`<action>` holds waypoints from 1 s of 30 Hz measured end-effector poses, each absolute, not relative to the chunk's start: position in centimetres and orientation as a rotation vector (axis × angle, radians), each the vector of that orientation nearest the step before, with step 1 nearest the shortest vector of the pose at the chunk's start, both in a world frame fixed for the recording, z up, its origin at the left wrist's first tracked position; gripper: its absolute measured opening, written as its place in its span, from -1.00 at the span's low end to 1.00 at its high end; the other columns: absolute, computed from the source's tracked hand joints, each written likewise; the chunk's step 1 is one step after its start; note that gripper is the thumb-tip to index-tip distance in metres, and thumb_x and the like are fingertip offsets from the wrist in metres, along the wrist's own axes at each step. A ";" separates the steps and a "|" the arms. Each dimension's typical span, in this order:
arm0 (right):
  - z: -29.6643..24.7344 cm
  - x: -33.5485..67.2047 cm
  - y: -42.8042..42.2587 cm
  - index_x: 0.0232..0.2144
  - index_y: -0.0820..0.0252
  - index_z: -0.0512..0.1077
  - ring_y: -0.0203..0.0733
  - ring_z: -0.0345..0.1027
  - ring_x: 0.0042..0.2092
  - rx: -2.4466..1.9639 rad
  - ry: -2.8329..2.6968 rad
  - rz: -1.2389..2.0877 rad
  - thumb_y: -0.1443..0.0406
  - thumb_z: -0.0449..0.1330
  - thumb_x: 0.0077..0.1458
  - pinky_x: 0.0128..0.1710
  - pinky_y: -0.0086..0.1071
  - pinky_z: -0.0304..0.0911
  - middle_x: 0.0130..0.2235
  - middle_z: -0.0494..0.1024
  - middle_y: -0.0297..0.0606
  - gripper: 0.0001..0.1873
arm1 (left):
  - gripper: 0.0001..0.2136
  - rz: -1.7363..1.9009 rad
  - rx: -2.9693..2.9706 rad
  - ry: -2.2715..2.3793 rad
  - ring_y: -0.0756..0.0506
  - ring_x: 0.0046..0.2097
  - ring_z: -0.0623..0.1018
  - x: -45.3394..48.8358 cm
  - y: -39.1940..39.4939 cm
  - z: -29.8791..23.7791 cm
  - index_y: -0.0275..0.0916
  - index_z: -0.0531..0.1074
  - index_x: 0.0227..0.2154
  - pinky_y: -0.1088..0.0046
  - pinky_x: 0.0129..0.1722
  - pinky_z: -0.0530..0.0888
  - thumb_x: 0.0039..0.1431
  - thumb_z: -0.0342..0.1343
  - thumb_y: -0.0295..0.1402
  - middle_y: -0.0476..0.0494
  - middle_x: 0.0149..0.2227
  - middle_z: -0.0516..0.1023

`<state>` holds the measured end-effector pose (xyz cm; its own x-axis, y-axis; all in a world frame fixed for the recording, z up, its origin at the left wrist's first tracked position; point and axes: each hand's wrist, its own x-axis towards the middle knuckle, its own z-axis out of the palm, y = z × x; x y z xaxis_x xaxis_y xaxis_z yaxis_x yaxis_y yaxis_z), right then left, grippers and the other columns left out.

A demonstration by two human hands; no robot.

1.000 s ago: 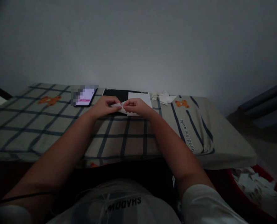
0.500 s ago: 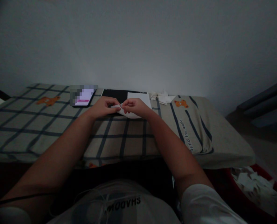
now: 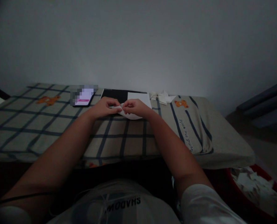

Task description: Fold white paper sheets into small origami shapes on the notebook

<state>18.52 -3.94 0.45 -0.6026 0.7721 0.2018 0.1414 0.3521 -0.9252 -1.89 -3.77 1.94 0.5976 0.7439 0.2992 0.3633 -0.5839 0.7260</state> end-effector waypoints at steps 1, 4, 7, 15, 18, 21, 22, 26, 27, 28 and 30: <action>0.5 18.5 -4.0 -0.43 0.28 0.38 -0.37 0.27 -0.45 -0.796 -1.977 1.270 0.29 0.16 -0.08 -0.43 -0.47 0.16 -0.50 0.43 -0.35 -0.86 | -0.76 0.794 2.218 0.862 0.01 -0.43 0.43 -1.9 -3.8 1.9 -0.32 0.51 -0.47 0.53 -0.42 0.32 -0.04 0.14 -0.20 -0.03 -0.50 0.50; 0.4 18.4 -4.0 -0.43 0.28 0.38 -0.37 0.27 -0.44 -0.806 -1.986 1.262 0.30 0.16 -0.09 -0.42 -0.47 0.15 -0.50 0.42 -0.34 -0.86 | -0.75 0.794 2.244 0.844 0.00 -0.42 0.43 -2.0 -3.7 1.9 -0.32 0.50 -0.48 0.52 -0.40 0.32 -0.02 0.12 -0.19 -0.04 -0.50 0.49; 0.2 18.5 -3.7 -0.42 0.28 0.39 -0.36 0.27 -0.43 -0.807 -2.002 1.222 0.31 0.16 -0.11 -0.42 -0.47 0.15 -0.48 0.43 -0.33 -0.86 | -0.75 0.793 2.252 0.845 0.00 -0.41 0.43 -2.0 -3.6 1.8 -0.31 0.50 -0.48 0.52 -0.39 0.33 -0.01 0.11 -0.19 -0.04 -0.49 0.49; -0.2 18.4 -3.5 -0.43 0.27 0.41 -0.36 0.25 -0.43 -0.839 -1.983 1.180 0.29 0.18 -0.14 -0.40 -0.46 0.15 -0.47 0.43 -0.34 -0.84 | -0.75 0.828 2.266 0.846 -0.01 -0.40 0.43 -1.8 -3.8 1.8 -0.30 0.49 -0.50 0.51 -0.38 0.34 -0.02 0.10 -0.19 -0.06 -0.48 0.49; -0.4 18.3 -3.3 -0.46 0.26 0.40 -0.36 0.24 -0.42 -0.838 -1.995 1.172 0.28 0.18 -0.15 -0.39 -0.45 0.15 -0.48 0.41 -0.36 -0.85 | -0.75 0.835 2.272 0.836 -0.01 -0.40 0.43 -1.7 -3.8 1.8 -0.30 0.49 -0.51 0.51 -0.37 0.34 -0.02 0.09 -0.19 -0.06 -0.48 0.49; -0.5 18.3 -3.2 -0.47 0.26 0.40 -0.36 0.23 -0.42 -0.822 -1.991 1.174 0.29 0.18 -0.16 -0.39 -0.45 0.14 -0.47 0.40 -0.37 -0.86 | -0.76 0.844 2.284 0.811 -0.01 -0.40 0.43 -1.6 -3.8 1.8 -0.30 0.49 -0.51 0.51 -0.37 0.34 -0.01 0.09 -0.21 -0.06 -0.47 0.48; -0.6 18.3 -3.2 -0.47 0.26 0.39 -0.36 0.23 -0.42 -0.816 -1.985 1.173 0.29 0.18 -0.15 -0.39 -0.45 0.13 -0.47 0.40 -0.37 -0.86 | -0.77 0.850 2.287 0.802 0.00 -0.40 0.42 -1.6 -3.7 1.8 -0.30 0.49 -0.50 0.51 -0.37 0.33 0.00 0.09 -0.21 -0.06 -0.47 0.48; -0.5 18.2 -3.3 -0.46 0.27 0.39 -0.36 0.21 -0.43 -0.824 -1.971 1.149 0.28 0.18 -0.15 -0.40 -0.45 0.11 -0.47 0.39 -0.36 -0.84 | -0.78 0.868 2.283 0.781 0.00 -0.39 0.42 -1.6 -3.7 1.7 -0.30 0.50 -0.50 0.51 -0.36 0.34 0.01 0.09 -0.23 -0.06 -0.47 0.47; -0.5 18.2 -3.3 -0.46 0.26 0.39 -0.36 0.21 -0.42 -0.832 -1.972 1.135 0.28 0.18 -0.15 -0.40 -0.46 0.11 -0.47 0.39 -0.36 -0.84 | -0.77 0.868 2.281 0.784 -0.01 -0.39 0.42 -1.6 -3.7 1.7 -0.30 0.50 -0.50 0.50 -0.35 0.34 0.01 0.08 -0.23 -0.06 -0.46 0.47; -0.5 18.2 -3.3 -0.46 0.26 0.39 -0.36 0.21 -0.42 -0.840 -1.973 1.121 0.28 0.18 -0.15 -0.41 -0.46 0.11 -0.47 0.39 -0.36 -0.84 | -0.77 0.868 2.278 0.787 -0.01 -0.38 0.43 -1.6 -3.7 1.7 -0.30 0.49 -0.50 0.50 -0.35 0.34 0.01 0.08 -0.22 -0.07 -0.46 0.48; -0.6 18.1 -3.3 -0.46 0.26 0.39 -0.35 0.21 -0.43 -0.847 -1.967 1.107 0.28 0.18 -0.16 -0.41 -0.46 0.11 -0.47 0.39 -0.36 -0.84 | -0.76 0.870 2.276 0.793 -0.01 -0.38 0.43 -1.5 -3.7 1.7 -0.30 0.49 -0.51 0.50 -0.35 0.34 0.01 0.07 -0.21 -0.07 -0.46 0.48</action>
<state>18.12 -3.33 -0.59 -0.5293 0.8065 0.2634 0.1937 0.4171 -0.8880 -1.55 -3.69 1.66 0.6121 0.6908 0.3848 0.3192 -0.6610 0.6791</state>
